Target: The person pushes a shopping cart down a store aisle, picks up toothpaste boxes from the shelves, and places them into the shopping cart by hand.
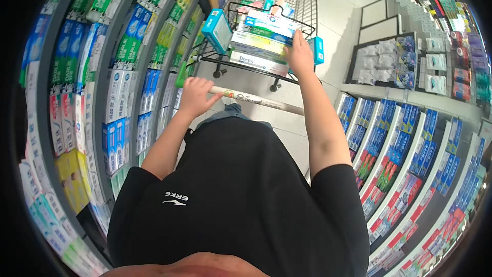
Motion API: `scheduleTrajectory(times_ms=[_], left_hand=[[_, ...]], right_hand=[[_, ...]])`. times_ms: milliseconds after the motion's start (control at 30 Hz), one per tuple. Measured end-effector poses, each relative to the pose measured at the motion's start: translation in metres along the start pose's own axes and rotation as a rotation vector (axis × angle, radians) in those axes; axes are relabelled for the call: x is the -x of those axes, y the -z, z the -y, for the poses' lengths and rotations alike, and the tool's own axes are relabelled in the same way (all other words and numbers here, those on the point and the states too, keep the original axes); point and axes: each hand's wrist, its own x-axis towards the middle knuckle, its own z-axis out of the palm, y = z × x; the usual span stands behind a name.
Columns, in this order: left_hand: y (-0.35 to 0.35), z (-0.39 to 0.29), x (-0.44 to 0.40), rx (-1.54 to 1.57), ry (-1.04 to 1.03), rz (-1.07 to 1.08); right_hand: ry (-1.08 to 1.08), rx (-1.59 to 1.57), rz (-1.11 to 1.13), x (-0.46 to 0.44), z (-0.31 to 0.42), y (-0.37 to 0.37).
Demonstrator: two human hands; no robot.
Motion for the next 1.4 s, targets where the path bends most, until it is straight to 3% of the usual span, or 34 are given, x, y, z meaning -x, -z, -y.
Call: scheduleTrajectory(times_ms=[167,367,400,433,500,567,600,633,700,767,800,833,867,900,933,1000,1033,1100,1167,1233,1300,1367,1400], left_hand=[[0.007,-0.002,0.027,-0.045,0.020,0.021],[0.018,-0.003,0.056,0.010,0.062,0.069],[0.023,-0.003,0.058,0.033,0.157,0.240],[0.028,-0.005,0.061,0.017,0.169,0.231],[0.033,-0.012,0.065,0.147,0.194,0.005],[0.046,-0.021,0.061,0.226,0.290,-0.020],[0.067,-0.035,0.056,0.140,0.245,-0.153],[0.088,-0.051,0.052,0.055,0.200,-0.280],[0.122,-0.072,0.052,-0.115,0.124,-0.272],[0.140,-0.082,0.058,-0.192,-0.032,-0.088],[0.144,-0.083,0.061,-0.261,-0.117,-0.127],[0.142,-0.079,0.067,-0.262,-0.120,-0.126],[0.138,-0.072,0.076,-0.165,-0.067,0.029],[0.137,-0.066,0.084,-0.068,-0.013,0.186],[0.142,-0.062,0.089,-0.059,-0.070,-0.004],[0.166,-0.037,0.098,-0.201,-0.070,-0.029],[0.182,-0.021,0.100,-0.196,0.013,-0.060],[0.223,-0.002,0.097,-0.195,0.223,-0.158],[0.266,0.020,0.091,-0.390,0.380,-0.287],[0.296,0.053,0.088,-0.492,0.463,-0.453],[0.322,0.091,0.082,-0.635,0.401,-0.566],[0.342,0.097,0.067,-0.526,0.692,-0.491],[0.350,0.094,0.059,-0.466,0.721,-0.454]], right_hand=[[0.028,0.025,-0.099,0.025,0.009,0.000],[0.019,-0.076,-0.041,0.051,0.020,0.001],[0.020,-0.135,-0.046,0.058,0.022,-0.001],[0.039,-0.146,-0.066,0.066,0.027,0.001],[0.094,-0.194,-0.110,0.087,0.043,0.013],[0.178,-0.288,-0.077,0.113,0.062,0.031],[0.271,-0.308,-0.098,0.125,0.071,0.038],[0.181,-0.376,0.064,0.142,0.094,0.063],[0.301,-0.482,0.083,0.170,0.114,0.080],[0.416,-0.540,0.119,0.191,0.131,0.092],[0.415,-0.557,0.142,0.201,0.138,0.096],[0.413,-0.575,0.162,0.210,0.144,0.098],[0.436,-0.584,0.101,0.217,0.145,0.093],[0.429,-0.586,0.098,0.225,0.145,0.090],[0.266,-0.658,0.105,0.232,0.146,0.088],[0.048,-0.703,0.165,0.243,0.140,0.083],[0.049,-0.706,0.161,0.253,0.120,0.066],[0.272,-0.435,0.223,0.275,0.080,0.022],[0.309,-0.410,0.136,0.284,0.086,0.024],[0.347,-0.384,0.049,0.285,0.093,0.033],[0.287,-0.300,0.176,0.275,0.098,0.042],[0.288,-0.214,0.248,0.270,0.087,0.025],[0.291,-0.129,0.324,0.268,0.083,0.018]])
